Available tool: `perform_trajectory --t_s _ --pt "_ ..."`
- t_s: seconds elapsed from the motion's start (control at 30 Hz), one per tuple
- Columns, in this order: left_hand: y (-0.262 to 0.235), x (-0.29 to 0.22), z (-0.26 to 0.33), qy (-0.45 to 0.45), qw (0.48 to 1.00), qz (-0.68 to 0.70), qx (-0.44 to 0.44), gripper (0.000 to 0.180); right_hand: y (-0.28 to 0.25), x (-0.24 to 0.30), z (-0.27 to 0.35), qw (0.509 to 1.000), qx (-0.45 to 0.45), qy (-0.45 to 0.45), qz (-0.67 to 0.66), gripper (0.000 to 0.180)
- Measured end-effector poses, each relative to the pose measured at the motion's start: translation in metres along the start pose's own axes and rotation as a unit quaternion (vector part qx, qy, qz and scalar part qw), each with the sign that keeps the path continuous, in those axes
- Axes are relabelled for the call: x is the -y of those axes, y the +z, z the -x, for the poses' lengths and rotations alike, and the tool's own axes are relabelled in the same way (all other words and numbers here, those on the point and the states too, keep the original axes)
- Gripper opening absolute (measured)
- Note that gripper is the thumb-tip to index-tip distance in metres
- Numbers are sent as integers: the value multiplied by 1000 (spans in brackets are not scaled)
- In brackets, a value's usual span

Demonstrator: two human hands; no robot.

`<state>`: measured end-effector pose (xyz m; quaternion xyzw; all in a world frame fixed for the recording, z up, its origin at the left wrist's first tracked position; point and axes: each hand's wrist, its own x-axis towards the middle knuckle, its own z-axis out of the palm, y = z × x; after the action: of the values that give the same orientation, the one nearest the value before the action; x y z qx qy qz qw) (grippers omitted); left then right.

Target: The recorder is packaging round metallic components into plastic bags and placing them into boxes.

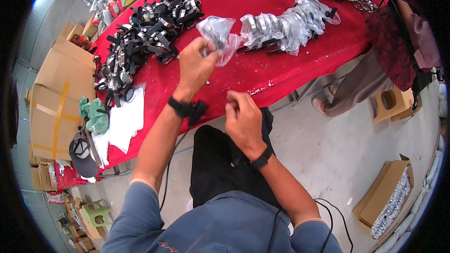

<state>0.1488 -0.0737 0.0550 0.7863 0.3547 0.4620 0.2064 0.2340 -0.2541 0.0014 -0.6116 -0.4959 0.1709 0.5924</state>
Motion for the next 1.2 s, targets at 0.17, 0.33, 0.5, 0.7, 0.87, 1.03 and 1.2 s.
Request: perform_trajectory --t_s 0.17,0.33,0.5,0.7,0.87,1.03,1.2 --pt "48 52 -65 142 977 -132 85 7 -15 -29 35 998 0 -32 56 26" --pt "92 32 -81 100 935 -131 313 10 -30 -37 26 994 -34 -62 86 26" --pt "34 30 -64 42 936 -75 342 30 -13 -45 30 989 -21 -123 74 26" --pt "-62 29 -67 166 854 -471 147 56 -25 -39 34 991 -40 -117 43 24" --pt "-124 104 -53 162 851 -443 232 49 -22 -33 34 987 -30 -150 53 21" --pt "-131 103 -51 180 879 -394 199 34 -15 -36 46 988 -26 -146 51 22" --pt "-149 86 -42 66 934 -331 114 35 -23 -33 55 980 -37 -177 80 23"
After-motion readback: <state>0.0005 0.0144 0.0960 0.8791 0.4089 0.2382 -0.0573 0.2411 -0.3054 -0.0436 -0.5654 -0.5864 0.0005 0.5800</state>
